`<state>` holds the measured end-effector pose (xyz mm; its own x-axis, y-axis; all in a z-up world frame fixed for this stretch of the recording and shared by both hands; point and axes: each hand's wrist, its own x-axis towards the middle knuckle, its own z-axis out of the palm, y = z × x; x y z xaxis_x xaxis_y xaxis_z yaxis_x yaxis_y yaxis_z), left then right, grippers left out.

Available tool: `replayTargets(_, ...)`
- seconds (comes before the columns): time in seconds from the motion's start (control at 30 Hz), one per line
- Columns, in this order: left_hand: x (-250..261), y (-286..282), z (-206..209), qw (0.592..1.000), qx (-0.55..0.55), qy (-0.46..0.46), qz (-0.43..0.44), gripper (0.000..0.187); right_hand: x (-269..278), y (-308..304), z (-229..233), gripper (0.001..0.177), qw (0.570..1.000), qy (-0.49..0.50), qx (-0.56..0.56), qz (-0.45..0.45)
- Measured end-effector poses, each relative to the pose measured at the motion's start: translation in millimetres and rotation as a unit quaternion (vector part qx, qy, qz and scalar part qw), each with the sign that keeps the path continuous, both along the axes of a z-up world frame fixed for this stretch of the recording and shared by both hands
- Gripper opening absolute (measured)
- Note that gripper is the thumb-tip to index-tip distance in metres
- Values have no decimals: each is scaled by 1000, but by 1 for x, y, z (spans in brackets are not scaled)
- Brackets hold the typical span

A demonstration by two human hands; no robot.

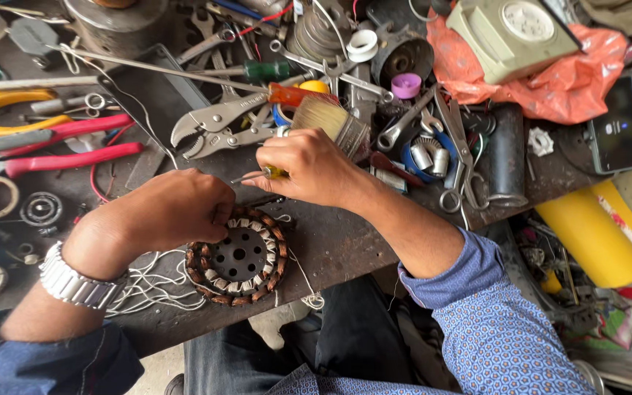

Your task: The person uses a screwdriver to adjust and secure copper windings on a circular stator core. They repeatedly press and align the wires within the slots while holding the component steady with the other hand.

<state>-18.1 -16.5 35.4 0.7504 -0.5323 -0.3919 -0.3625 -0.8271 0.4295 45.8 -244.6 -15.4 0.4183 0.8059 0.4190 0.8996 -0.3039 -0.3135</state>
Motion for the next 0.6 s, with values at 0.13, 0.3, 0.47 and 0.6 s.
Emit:
replayTargets(0.13,1,2,-5,1000,12,-14,15,25,-2,-3,5,36,1000,-3,8,-9)
replayTargets(0.3,1,2,-4,1000,11,1,12,24,7,1,-1,36,999,24,9,-24)
replayTargets(0.47,4,4,-2,1000,6,16,11,22,4,-17,9,21,982,-30,169,-78)
replayTargets(0.6,7,8,-10,1000,-21,8,-4,25,-34,-102,11,18,913,-185,220,-290)
